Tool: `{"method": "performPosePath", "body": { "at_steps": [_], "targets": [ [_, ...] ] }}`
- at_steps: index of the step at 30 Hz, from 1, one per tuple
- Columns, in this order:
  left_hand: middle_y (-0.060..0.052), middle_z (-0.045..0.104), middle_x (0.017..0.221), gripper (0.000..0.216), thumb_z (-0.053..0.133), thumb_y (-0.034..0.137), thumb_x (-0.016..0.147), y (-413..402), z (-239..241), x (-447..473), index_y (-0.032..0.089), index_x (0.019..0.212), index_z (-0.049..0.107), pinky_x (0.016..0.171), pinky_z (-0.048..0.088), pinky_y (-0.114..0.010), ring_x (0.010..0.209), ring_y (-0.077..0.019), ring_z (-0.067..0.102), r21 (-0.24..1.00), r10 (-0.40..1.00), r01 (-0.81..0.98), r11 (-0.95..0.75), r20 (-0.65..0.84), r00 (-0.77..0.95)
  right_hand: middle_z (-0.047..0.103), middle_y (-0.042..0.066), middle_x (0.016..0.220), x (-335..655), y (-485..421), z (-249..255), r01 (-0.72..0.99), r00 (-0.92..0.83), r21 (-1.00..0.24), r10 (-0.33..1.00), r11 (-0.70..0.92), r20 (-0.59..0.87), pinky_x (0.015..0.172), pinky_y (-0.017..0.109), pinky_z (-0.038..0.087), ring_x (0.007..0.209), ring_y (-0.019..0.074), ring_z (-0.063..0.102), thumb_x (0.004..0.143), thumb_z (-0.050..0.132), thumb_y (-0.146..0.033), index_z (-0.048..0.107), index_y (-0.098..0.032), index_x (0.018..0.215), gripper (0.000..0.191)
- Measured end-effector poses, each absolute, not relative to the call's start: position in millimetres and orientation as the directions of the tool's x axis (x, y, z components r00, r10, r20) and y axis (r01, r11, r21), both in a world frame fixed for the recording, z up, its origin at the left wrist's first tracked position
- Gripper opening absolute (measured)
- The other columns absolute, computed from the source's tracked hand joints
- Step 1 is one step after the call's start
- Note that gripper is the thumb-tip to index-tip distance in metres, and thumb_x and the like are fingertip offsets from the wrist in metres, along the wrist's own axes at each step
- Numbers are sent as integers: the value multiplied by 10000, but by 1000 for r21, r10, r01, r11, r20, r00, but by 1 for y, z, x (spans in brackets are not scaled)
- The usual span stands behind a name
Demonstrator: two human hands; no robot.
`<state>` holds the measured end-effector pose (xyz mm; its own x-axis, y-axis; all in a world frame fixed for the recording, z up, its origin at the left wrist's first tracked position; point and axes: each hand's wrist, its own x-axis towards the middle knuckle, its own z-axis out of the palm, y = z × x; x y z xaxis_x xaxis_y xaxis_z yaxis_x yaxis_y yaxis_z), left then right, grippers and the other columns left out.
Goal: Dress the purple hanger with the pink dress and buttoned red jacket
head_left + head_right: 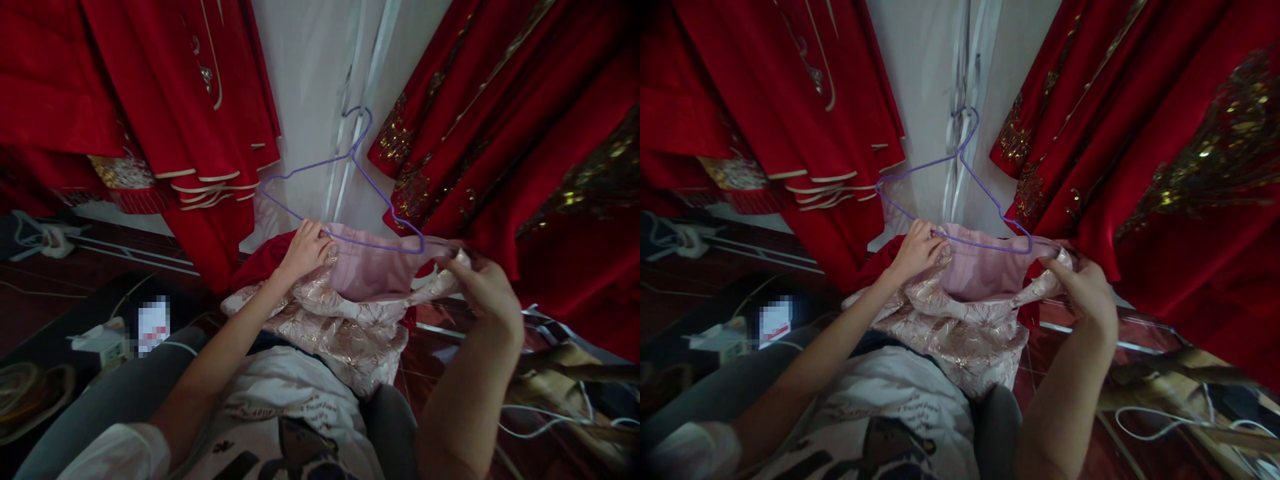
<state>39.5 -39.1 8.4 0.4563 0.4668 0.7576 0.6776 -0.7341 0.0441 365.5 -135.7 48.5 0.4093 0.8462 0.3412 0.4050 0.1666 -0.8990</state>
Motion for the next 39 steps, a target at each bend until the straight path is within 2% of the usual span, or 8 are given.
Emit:
{"method": "performPosePath", "body": {
  "at_steps": [4, 7, 11, 18, 22, 28, 30, 39],
  "targets": [
    [-93, 529, 911, 267, 482, 311, 924, -39, 5, 46, 173, 836, 694, 877, 428, -450, 945, -240, 478, 30, 465, 690, -724, 759, 455, 689, 45, 907, 336, -130, 61, 144, 547, -935, 761, 324, 348, 724, 305, 550, 799, 203, 671, 527, 829, -261, 621, -191, 1041, 558],
    [-94, 524, 911, 267, 485, 319, 923, -41, 4, 51, 183, 839, 698, 876, 422, -450, 941, -242, 472, 32, 464, 685, -728, 759, 458, 676, 86, 1079, 314, -125, 66, 29, 528, -873, 734, 488, 428, 958, 381, 496, 987, 206, 658, 570, 817, -247, 569, -184, 1087, 577],
    [-91, 518, 901, 286, 476, 330, 927, -45, 7, 53, 176, 832, 698, 891, 411, -438, 950, -241, 461, 40, 473, 675, -736, 745, 472, 633, 87, 1183, 297, -115, 70, 171, 451, -736, 612, 654, 649, 1052, 396, 429, 1129, 183, 598, 687, 747, -210, 548, -196, 1082, 443],
    [-92, 522, 913, 296, 497, 371, 917, -46, 6, 63, 189, 839, 718, 883, 397, -431, 954, -238, 458, 86, 478, 641, -763, 743, 468, 619, 67, 1127, 292, -72, 103, 355, 304, -645, 569, 677, 764, 1006, 336, 449, 1057, 148, 598, 760, 643, -163, 558, -201, 1018, 274],
    [-90, 527, 931, 317, 484, 388, 923, -51, 7, 72, 197, 844, 724, 865, 398, -411, 955, -234, 457, 132, 486, 618, -775, 748, 451, 624, 35, 1120, 279, -66, 122, 370, 73, -602, 624, 707, 778, 965, 334, 462, 1028, 153, 596, 802, 620, -223, 576, -234, 1044, 246],
    [-82, 524, 941, 311, 489, 392, 922, -55, 10, 71, 206, 850, 727, 874, 382, -396, 956, -220, 451, 200, 513, 598, -776, 752, 414, 671, 35, 976, 291, -86, 123, 808, -18, -375, 656, 454, 755, 899, 423, 466, 922, 227, 603, 765, 667, -292, 644, -234, 1030, 271],
    [-78, 523, 938, 322, 479, 393, 928, -55, 10, 69, 204, 851, 727, 879, 376, -388, 954, -214, 450, 205, 517, 598, -775, 750, 413, 686, 51, 970, 302, -91, 120, 860, -43, -317, 677, 399, 735, 835, 405, 487, 883, 235, 619, 777, 664, -342, 646, -236, 1044, 288],
    [-78, 525, 941, 319, 480, 380, 930, -52, 10, 65, 194, 848, 725, 892, 368, -387, 961, -214, 451, 190, 501, 593, -782, 759, 417, 718, 53, 796, 325, -109, 121, 887, -23, -357, 801, 293, 599, 587, 276, 444, 643, 163, 605, 831, 599, -521, 710, -218, 956, 346]
  ]
}}
